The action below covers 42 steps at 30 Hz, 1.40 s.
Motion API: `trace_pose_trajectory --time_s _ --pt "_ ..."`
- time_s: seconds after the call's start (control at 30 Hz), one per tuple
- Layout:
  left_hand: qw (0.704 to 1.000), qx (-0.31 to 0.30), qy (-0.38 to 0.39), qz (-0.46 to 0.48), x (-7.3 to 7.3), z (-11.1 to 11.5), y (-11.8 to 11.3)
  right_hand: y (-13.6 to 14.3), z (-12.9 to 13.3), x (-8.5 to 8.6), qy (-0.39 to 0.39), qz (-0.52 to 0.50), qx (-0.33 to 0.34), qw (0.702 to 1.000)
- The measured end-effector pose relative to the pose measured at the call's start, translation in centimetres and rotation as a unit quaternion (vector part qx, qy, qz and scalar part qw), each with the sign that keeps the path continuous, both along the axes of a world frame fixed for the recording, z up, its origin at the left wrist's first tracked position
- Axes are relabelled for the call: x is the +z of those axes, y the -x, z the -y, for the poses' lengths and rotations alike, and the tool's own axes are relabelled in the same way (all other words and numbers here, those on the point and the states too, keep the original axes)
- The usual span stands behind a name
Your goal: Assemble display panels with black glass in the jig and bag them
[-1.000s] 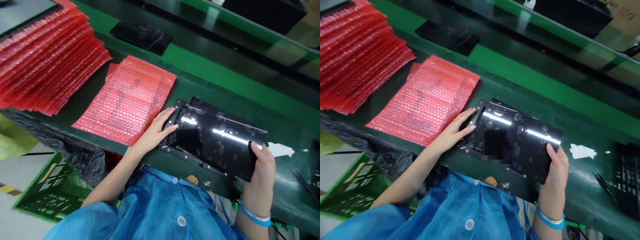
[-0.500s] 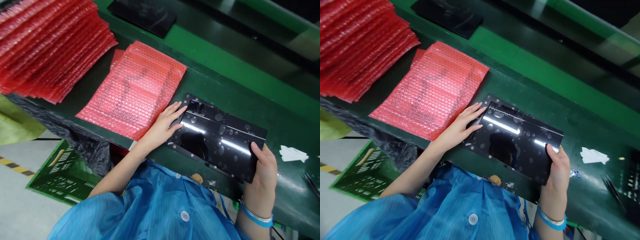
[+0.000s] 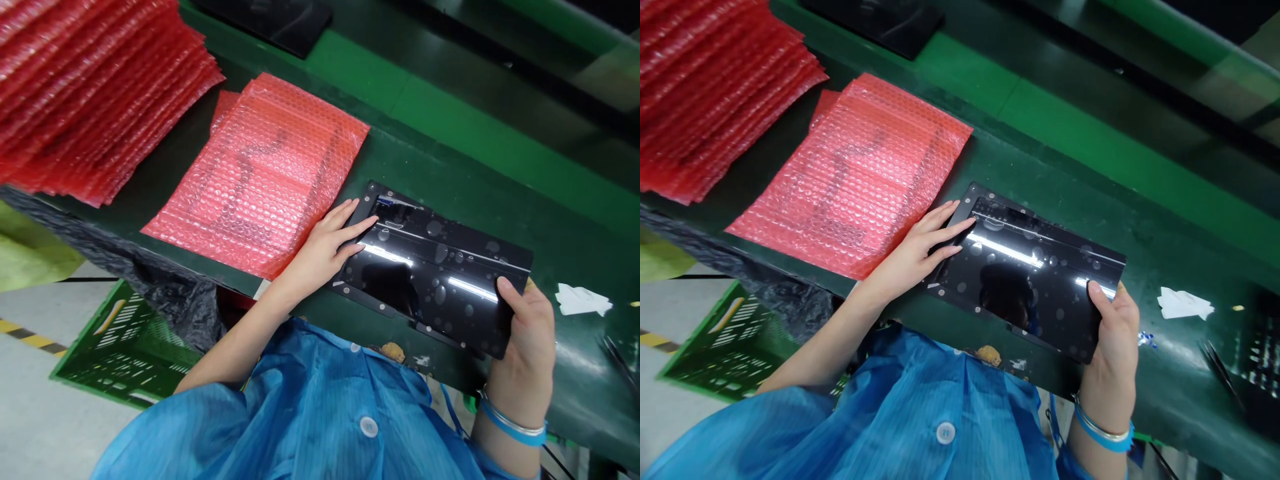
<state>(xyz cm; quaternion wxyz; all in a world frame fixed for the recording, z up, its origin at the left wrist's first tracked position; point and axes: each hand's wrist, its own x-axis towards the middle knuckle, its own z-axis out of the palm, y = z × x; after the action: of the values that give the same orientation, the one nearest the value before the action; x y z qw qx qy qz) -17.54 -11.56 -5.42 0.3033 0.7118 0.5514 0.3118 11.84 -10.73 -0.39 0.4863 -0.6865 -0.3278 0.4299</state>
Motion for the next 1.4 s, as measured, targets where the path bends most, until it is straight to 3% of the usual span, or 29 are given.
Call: trace_pose_trajectory --time_s 0.27,0.53,0.7,0.77,0.87,0.93,1.0,1.13,1.2,1.27,1.33,1.4 --pt "0.999 0.004 0.006 -0.048 0.7 0.2 -0.5 -0.6 0.0 -0.1 0.016 -0.003 0.017 1.000" --pt "0.998 0.009 -0.010 -0.054 0.1 0.2 -0.5 -0.2 -0.2 0.1 0.022 0.018 0.014 1.000" --pt "0.995 0.019 -0.009 -0.095 0.4 0.4 -0.9 -1.2 -0.2 0.1 0.026 0.087 0.073 0.993" --pt "0.994 0.027 -0.006 -0.108 0.5 0.5 -1.1 -2.2 -0.6 0.3 0.049 0.233 0.130 0.963" --pt "0.992 0.037 0.000 -0.124 0.7 0.6 -1.2 -3.8 -1.4 0.9 0.124 0.482 0.200 0.844" --pt "0.989 0.045 0.002 -0.143 0.8 0.6 -1.2 -4.5 -1.9 1.3 0.137 0.557 0.207 0.792" --pt "0.985 0.056 0.000 -0.165 1.1 0.7 -1.4 -4.9 -2.4 1.6 0.116 0.566 0.190 0.794" --pt "0.974 0.077 -0.045 -0.208 2.0 1.1 -3.3 -5.7 -3.6 1.2 0.080 0.480 0.186 0.853" --pt "0.975 0.025 -0.090 -0.203 2.2 1.6 -5.7 -6.1 -4.5 0.4 0.064 0.435 0.194 0.877" --pt "0.971 -0.098 -0.129 -0.178 2.1 2.2 -8.7 -6.6 -5.4 -0.5 0.061 0.412 0.198 0.887" --pt "0.950 -0.220 -0.148 -0.165 1.6 2.9 -11.6 -6.8 -6.3 -1.2 0.074 0.408 0.208 0.886" --pt "0.932 -0.276 -0.152 -0.177 1.1 3.5 -13.8 -6.6 -6.9 -1.6 0.092 0.424 0.214 0.875"
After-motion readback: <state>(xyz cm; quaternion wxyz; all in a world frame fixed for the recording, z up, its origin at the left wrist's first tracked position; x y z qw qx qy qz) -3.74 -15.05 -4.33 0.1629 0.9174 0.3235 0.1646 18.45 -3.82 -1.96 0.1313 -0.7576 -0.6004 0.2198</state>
